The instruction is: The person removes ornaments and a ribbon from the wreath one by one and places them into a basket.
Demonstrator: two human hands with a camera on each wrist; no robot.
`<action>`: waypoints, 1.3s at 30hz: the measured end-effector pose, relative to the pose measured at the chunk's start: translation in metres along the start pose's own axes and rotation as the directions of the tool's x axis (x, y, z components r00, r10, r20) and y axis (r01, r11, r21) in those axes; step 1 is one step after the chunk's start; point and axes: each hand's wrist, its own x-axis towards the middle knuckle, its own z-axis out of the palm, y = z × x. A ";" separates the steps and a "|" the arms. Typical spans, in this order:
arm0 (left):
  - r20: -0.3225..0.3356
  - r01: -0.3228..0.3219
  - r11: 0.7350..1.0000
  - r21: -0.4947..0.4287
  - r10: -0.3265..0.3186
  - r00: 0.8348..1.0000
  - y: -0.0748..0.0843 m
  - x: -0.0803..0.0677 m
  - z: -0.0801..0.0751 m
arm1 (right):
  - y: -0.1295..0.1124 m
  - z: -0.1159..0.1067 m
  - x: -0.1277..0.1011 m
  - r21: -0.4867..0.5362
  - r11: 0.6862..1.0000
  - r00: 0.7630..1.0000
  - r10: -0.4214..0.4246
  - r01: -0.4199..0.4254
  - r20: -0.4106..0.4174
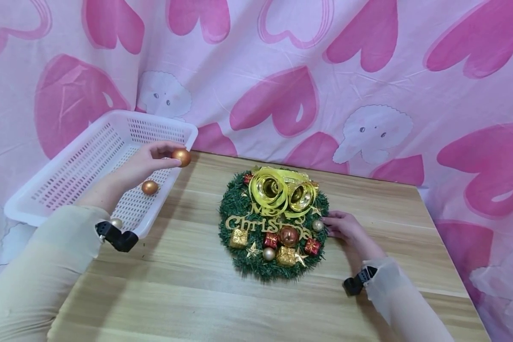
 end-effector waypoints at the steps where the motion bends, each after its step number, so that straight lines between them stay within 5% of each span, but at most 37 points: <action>1: -0.007 0.006 1.000 0.000 -0.006 1.000 -0.002 0.000 -0.002 | 0.000 0.000 0.000 0.001 1.000 1.000 0.002 -0.002 -0.002; 17: -0.114 0.155 0.986 0.058 -0.148 0.982 -0.034 -0.007 -0.037 | -0.002 0.000 0.001 -0.006 0.999 0.999 0.032 -0.032 0.000; 39: -0.090 0.256 0.962 0.099 -0.247 0.965 -0.052 -0.009 -0.056 | 0.000 0.000 0.003 -0.010 0.999 0.999 0.035 -0.036 -0.008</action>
